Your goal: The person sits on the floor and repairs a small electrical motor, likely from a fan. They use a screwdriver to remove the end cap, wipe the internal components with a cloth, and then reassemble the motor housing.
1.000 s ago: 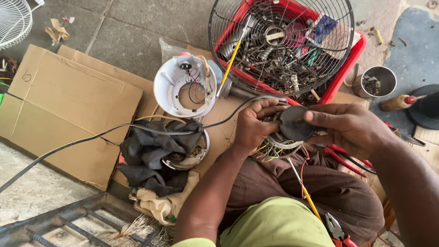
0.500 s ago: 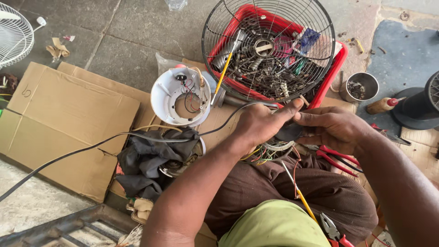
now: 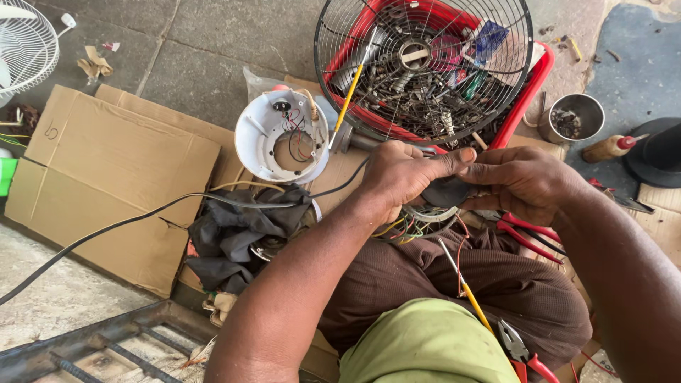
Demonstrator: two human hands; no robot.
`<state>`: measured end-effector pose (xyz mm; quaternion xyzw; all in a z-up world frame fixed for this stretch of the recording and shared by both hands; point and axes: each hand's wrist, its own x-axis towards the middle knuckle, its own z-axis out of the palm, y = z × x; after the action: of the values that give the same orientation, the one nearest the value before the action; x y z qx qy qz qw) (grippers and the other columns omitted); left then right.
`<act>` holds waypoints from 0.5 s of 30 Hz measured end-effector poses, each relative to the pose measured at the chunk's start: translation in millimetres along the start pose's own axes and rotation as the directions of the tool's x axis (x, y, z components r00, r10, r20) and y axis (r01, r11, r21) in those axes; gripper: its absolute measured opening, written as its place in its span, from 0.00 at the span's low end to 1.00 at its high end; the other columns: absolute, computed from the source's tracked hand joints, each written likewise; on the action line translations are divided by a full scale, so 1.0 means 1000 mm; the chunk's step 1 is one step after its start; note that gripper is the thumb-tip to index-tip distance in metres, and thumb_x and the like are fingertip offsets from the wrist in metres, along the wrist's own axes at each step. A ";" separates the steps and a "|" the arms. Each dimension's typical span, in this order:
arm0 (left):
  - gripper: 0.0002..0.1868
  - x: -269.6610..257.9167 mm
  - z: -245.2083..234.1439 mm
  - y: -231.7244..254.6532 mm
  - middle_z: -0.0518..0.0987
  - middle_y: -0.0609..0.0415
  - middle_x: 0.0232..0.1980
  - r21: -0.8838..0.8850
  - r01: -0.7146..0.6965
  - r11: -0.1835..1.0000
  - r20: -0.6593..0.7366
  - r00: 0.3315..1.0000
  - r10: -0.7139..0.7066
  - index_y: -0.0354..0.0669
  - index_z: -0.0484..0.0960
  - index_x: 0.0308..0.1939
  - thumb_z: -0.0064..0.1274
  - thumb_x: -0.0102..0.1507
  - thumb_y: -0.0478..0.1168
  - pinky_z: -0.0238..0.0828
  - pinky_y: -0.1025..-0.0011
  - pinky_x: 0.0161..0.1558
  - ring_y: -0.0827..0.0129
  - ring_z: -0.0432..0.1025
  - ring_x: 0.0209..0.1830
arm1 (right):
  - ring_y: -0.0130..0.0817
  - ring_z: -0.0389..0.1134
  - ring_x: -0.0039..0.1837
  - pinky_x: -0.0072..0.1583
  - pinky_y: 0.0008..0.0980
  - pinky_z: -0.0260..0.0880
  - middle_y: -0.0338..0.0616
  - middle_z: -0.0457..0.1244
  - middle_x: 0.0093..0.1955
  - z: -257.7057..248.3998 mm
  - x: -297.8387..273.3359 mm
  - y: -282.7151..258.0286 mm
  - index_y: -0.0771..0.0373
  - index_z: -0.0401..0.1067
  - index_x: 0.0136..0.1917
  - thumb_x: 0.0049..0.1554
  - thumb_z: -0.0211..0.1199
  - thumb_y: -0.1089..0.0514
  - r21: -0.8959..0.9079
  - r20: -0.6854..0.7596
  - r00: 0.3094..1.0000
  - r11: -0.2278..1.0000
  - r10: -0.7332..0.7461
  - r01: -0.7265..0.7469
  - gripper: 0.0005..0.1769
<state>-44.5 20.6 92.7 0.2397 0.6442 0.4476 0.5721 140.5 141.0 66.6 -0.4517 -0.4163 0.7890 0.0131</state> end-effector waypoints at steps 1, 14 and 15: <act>0.26 0.000 0.000 0.000 0.84 0.52 0.27 -0.004 -0.010 1.000 0.002 1.000 0.010 0.36 0.84 0.22 0.71 0.48 0.58 0.77 0.74 0.22 0.75 0.77 0.19 | 0.42 0.73 0.56 0.57 0.44 0.77 0.53 0.70 0.56 0.002 -0.001 -0.001 0.74 0.71 0.62 0.59 0.59 0.60 -0.014 -0.013 1.000 1.000 -0.005 0.004 0.20; 0.30 0.000 -0.011 -0.017 0.81 0.51 0.36 -0.253 0.005 0.968 0.046 0.999 0.007 0.41 0.74 0.34 0.73 0.48 0.58 0.84 0.71 0.30 0.72 0.79 0.30 | 0.38 0.73 0.54 0.57 0.45 0.76 0.49 0.70 0.55 0.012 -0.011 -0.012 0.71 0.73 0.61 0.59 0.57 0.56 0.025 0.007 0.997 0.997 0.071 -0.071 0.21; 0.31 0.001 -0.011 -0.016 0.82 0.50 0.37 -0.251 0.007 0.968 0.059 0.998 0.008 0.39 0.75 0.36 0.73 0.47 0.58 0.85 0.71 0.31 0.71 0.80 0.31 | 0.38 0.73 0.55 0.57 0.45 0.77 0.49 0.70 0.56 0.010 -0.010 -0.013 0.71 0.72 0.61 0.59 0.58 0.56 0.023 0.021 0.998 0.998 0.059 -0.060 0.21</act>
<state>-52.1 9.8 77.9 0.1786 0.5651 0.5182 0.6166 134.7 138.7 84.7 -0.4558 -0.3934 0.7984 -0.0092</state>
